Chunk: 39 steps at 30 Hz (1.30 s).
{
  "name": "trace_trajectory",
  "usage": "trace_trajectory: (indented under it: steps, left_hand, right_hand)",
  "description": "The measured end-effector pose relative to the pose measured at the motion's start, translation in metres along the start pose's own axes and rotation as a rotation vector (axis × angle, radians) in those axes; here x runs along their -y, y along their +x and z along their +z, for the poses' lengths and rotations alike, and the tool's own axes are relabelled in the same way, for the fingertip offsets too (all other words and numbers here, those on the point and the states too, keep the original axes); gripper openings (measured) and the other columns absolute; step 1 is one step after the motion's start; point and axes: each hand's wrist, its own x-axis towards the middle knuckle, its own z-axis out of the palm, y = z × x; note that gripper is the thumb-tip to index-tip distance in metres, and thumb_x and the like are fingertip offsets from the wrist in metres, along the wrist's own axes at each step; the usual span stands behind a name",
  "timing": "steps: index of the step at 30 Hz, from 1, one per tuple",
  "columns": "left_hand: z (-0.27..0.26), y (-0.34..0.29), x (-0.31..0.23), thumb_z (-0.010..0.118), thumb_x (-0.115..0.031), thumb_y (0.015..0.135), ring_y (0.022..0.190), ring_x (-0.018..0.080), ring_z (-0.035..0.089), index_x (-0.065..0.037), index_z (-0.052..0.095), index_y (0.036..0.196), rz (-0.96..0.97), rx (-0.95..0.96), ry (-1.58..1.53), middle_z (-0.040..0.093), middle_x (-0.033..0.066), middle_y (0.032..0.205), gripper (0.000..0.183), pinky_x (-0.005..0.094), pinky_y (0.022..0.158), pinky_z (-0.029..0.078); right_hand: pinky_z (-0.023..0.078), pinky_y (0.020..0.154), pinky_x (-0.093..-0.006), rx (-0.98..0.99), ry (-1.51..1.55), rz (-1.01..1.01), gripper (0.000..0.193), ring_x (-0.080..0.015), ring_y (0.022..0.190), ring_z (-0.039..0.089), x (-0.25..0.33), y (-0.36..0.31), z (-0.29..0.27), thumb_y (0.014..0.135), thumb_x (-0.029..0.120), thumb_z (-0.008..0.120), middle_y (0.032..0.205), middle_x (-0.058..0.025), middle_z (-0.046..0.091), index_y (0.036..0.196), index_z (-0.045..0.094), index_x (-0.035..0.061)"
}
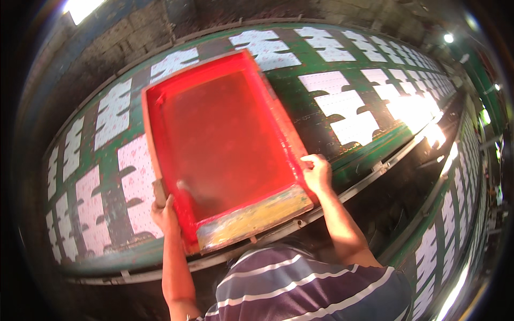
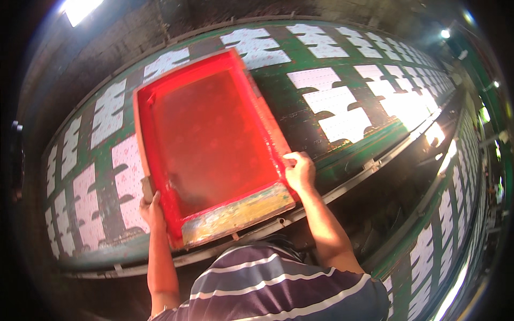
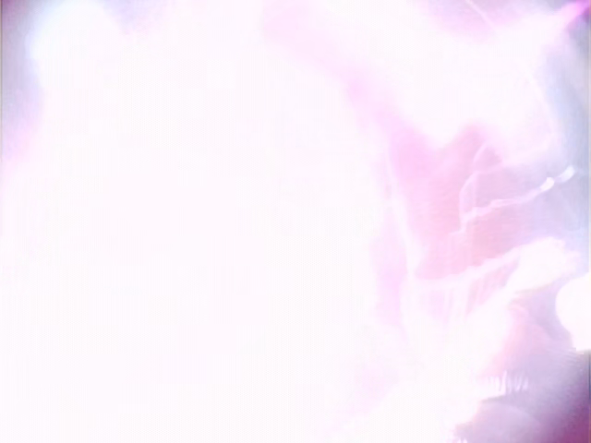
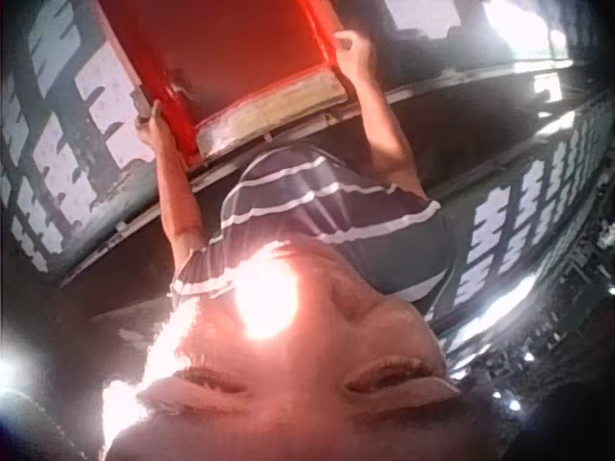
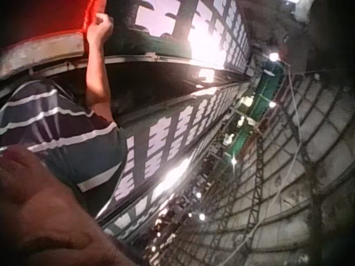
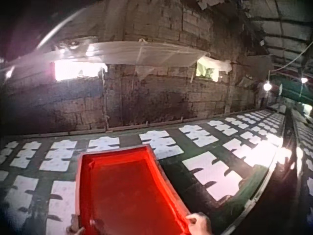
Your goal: The person uses a red screen-printing frame and a squeegee to apply red ink onto white paper shapes arranged on a green conveyor belt. They repeatedly pull the squeegee across the screen, lift the frame, and reposition it to continue printing along the belt.
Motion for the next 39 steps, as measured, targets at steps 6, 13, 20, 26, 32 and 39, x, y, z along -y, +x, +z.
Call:
trace_trajectory:
  steps: [6,13,20,26,32,39]
  left_hand:
    - [0.069,-0.056,-0.014,0.093,-0.013,0.090,0.090,0.0178,0.071,0.004,0.075,0.109,0.042,-0.020,-0.031,0.079,0.0100,0.101,0.030,0.0364,0.084,0.057]
    - [0.097,-0.084,-0.026,0.093,-0.013,0.089,0.090,0.0204,0.073,0.004,0.078,0.109,0.034,-0.030,-0.004,0.080,0.0121,0.098,0.030,0.0392,0.085,0.058]
    - [0.111,-0.089,-0.027,0.095,-0.021,0.086,0.089,0.0249,0.075,0.005,0.078,0.109,0.043,-0.078,0.134,0.081,0.0153,0.099,0.039,0.0411,0.084,0.058]
    - [0.116,-0.095,-0.030,0.094,-0.018,0.088,0.085,0.0161,0.070,0.004,0.078,0.108,0.053,-0.062,0.168,0.079,0.0086,0.094,0.033,0.0364,0.080,0.057]
    - [0.118,-0.091,-0.027,0.094,-0.020,0.087,0.088,0.0232,0.075,0.003,0.078,0.108,0.050,-0.064,0.237,0.081,0.0137,0.096,0.035,0.0398,0.082,0.059]
    - [0.119,-0.088,-0.013,0.094,-0.030,0.087,0.102,0.0361,0.079,0.001,0.077,0.121,0.018,-0.036,0.224,0.080,0.0200,0.109,0.050,0.0464,0.095,0.060]
  right_hand:
    - [0.063,0.088,-0.0424,0.024,0.012,-0.015,0.033,-0.0326,0.099,0.078,-0.082,0.030,-0.038,0.080,-0.007,0.076,0.105,-0.0146,0.079,0.107,0.084,0.0087]
    - [0.062,0.090,-0.0334,0.108,0.213,0.093,0.039,-0.0202,0.100,0.078,-0.128,0.045,-0.053,0.080,-0.018,0.069,0.108,-0.0112,0.078,0.112,0.081,0.0006]
    - [0.062,0.088,-0.0320,0.149,0.219,0.064,0.039,-0.0186,0.098,0.078,-0.151,0.052,-0.062,0.082,-0.020,0.069,0.111,-0.0097,0.076,0.113,0.080,-0.0002]
    - [0.061,0.100,-0.0428,0.211,0.055,-0.049,0.038,-0.0315,0.114,0.076,-0.128,0.053,-0.078,0.089,-0.011,0.073,0.125,-0.0152,0.075,0.125,0.078,0.0021]
    - [0.047,0.120,-0.0554,0.609,-0.107,-0.577,0.054,-0.0413,0.143,0.059,-0.026,-0.004,-0.109,0.093,0.025,0.087,0.160,-0.0201,0.061,0.143,0.074,0.0080]
    - [0.052,0.114,-0.0513,0.737,-0.228,-0.809,0.048,-0.0338,0.133,0.068,0.028,-0.049,-0.087,0.087,0.010,0.081,0.140,-0.0099,0.074,0.136,0.079,0.0131]
